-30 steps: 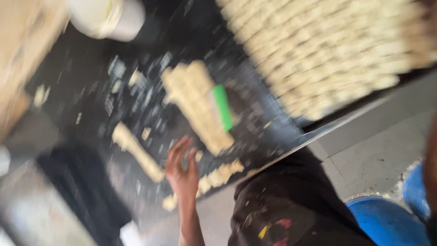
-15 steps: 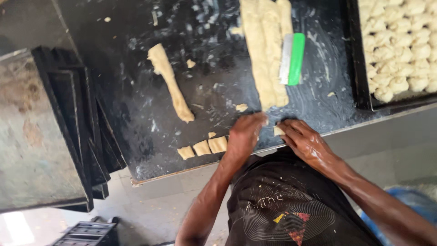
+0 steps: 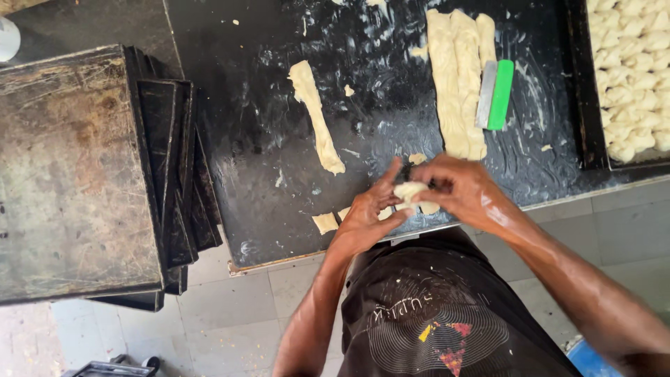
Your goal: The person portions a long piece of dough with a scraper, rolls the small pieces into balls by hand, and places them onto a large metal tray; later, the person flattens a large mass of dough by hand on the workstation.
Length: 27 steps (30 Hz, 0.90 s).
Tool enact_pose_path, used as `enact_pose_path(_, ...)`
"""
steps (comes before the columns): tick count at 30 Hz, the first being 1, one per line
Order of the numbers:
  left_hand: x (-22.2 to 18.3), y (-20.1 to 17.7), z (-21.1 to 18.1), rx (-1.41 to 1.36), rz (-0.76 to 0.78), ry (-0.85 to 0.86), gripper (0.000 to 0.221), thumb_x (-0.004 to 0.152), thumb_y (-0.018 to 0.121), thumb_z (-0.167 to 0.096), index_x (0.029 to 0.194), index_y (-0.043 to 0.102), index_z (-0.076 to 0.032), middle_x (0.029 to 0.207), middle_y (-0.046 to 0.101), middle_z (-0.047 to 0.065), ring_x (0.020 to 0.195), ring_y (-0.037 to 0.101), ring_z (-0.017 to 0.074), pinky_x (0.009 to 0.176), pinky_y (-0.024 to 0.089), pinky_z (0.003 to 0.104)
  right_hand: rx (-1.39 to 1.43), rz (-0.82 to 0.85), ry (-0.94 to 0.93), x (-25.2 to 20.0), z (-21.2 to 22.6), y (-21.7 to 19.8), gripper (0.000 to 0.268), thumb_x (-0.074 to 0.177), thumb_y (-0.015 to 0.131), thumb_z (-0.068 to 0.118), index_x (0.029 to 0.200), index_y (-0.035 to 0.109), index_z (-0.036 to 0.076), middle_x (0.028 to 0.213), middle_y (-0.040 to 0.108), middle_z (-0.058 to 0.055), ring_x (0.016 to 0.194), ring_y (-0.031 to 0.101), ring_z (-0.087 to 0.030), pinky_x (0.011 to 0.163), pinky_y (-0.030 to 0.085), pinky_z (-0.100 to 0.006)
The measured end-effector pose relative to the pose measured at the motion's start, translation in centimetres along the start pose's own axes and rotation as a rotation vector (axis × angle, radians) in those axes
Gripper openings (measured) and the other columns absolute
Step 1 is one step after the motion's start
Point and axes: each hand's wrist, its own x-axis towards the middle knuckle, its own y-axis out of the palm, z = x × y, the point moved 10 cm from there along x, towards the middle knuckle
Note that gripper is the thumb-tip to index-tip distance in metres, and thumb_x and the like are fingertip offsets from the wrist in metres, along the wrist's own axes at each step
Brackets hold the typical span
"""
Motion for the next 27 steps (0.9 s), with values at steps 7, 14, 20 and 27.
enact_pose_path(7,1.4,2.1,2.6,-0.585,0.138,-0.197,0.050,0.098,0.058,-0.002,0.148,0.059,0.003,0.123,0.074,0.015,0.108,0.073,0.0200,0.100,0.058,0.032,-0.377,-0.104,-0.391,-5.1,4.9,0.6,0.047,0.074,0.074,0.003,0.120,0.068,0.001,0.110,0.065,-0.013,0.100,0.065,-0.031,0.082,0.058,-0.041)
enact_pose_path(14,2.9,6.9,-3.6,-0.302,0.169,0.155,0.026,0.098,0.061,0.003,0.123,0.066,-0.004,0.131,0.061,0.012,0.122,0.062,0.0192,0.105,0.052,0.037,0.630,-0.184,0.182,-5.1,-6.2,-4.4,0.060,0.075,0.085,0.008,0.129,0.059,0.008,0.101,0.063,-0.004,0.093,0.063,-0.013,0.085,0.057,-0.027)
enact_pose_path(20,7.0,10.7,-3.8,0.224,0.136,0.001,0.046,0.093,0.073,-0.004,0.138,0.066,-0.009,0.118,0.076,0.014,0.106,0.069,0.0177,0.095,0.058,0.035,0.332,-0.139,0.215,-7.0,-9.8,-8.3,0.017,0.089,0.076,0.007,0.107,0.076,0.004,0.094,0.074,-0.005,0.084,0.070,-0.015,0.075,0.058,-0.030)
enact_pose_path(27,11.9,18.2,0.5,-0.474,0.304,-0.365,0.043,0.100,0.062,-0.013,0.138,0.060,0.007,0.125,0.072,0.013,0.111,0.069,0.0195,0.098,0.057,0.034,-0.422,-0.386,-0.319,-10.8,-5.3,-14.2,0.037,0.079,0.073,0.015,0.114,0.070,0.003,0.120,0.065,-0.014,0.111,0.066,-0.032,0.092,0.058,-0.045)
